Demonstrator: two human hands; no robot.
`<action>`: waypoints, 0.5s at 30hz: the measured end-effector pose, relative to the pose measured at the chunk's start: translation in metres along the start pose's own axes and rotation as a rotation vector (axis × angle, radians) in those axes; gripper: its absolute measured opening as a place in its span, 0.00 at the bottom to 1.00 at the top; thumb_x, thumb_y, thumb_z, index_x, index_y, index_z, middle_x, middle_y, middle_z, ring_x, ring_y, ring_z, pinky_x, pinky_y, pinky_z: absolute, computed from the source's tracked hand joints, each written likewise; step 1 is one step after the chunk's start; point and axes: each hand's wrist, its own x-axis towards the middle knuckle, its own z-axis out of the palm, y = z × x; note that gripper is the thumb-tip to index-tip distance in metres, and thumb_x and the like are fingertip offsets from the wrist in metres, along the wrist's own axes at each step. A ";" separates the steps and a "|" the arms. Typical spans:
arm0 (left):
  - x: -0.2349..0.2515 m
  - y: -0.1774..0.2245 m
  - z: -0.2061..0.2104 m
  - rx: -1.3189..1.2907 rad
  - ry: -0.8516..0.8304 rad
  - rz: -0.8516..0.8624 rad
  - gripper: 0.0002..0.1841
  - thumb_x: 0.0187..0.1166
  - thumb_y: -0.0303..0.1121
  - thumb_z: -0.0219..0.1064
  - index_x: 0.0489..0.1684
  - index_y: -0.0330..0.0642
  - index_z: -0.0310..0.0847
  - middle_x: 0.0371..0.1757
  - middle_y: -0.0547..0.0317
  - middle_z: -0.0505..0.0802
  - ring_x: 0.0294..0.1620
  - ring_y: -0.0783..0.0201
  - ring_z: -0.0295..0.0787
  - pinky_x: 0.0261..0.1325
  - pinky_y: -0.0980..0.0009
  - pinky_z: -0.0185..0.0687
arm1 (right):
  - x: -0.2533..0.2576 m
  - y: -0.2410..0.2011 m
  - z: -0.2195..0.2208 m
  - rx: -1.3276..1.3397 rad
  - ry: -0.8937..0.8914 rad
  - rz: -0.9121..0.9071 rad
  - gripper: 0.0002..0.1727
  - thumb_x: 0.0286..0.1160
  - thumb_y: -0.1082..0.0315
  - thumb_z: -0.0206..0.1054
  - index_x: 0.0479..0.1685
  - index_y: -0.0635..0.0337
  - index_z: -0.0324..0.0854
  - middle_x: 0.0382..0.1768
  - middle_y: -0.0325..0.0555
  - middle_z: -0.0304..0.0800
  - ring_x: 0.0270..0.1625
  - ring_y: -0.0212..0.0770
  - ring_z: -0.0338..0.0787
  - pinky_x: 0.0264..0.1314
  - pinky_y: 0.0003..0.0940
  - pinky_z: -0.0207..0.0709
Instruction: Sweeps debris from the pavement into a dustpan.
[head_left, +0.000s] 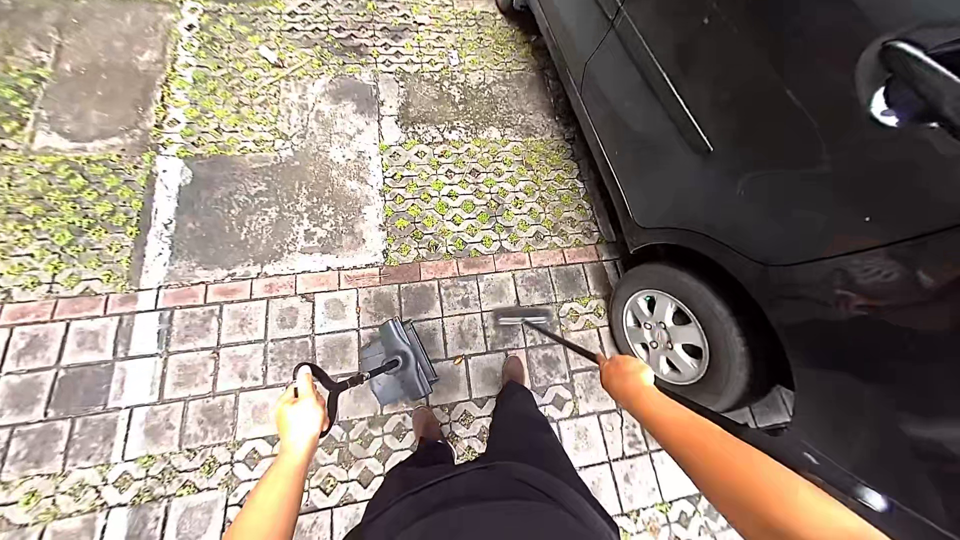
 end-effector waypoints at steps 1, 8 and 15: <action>0.002 -0.001 -0.002 -0.007 -0.003 0.001 0.31 0.94 0.57 0.45 0.24 0.42 0.71 0.09 0.62 0.70 0.05 0.65 0.66 0.09 0.67 0.67 | -0.014 0.000 0.005 -0.035 -0.013 -0.048 0.24 0.83 0.67 0.58 0.78 0.50 0.76 0.61 0.65 0.89 0.63 0.68 0.89 0.56 0.68 0.83; 0.018 -0.013 -0.015 0.029 -0.015 0.022 0.33 0.92 0.62 0.46 0.27 0.41 0.73 0.11 0.59 0.73 0.07 0.62 0.69 0.13 0.62 0.72 | -0.040 0.048 0.044 0.004 -0.001 0.040 0.27 0.87 0.52 0.57 0.85 0.30 0.72 0.63 0.62 0.90 0.64 0.68 0.90 0.58 0.71 0.82; 0.027 -0.010 -0.031 -0.301 -0.269 -0.059 0.30 0.92 0.62 0.45 0.30 0.46 0.74 0.11 0.65 0.71 0.06 0.68 0.64 0.10 0.71 0.67 | -0.054 -0.092 0.079 0.220 -0.323 -0.249 0.25 0.84 0.58 0.60 0.80 0.48 0.78 0.65 0.65 0.87 0.63 0.66 0.88 0.62 0.71 0.78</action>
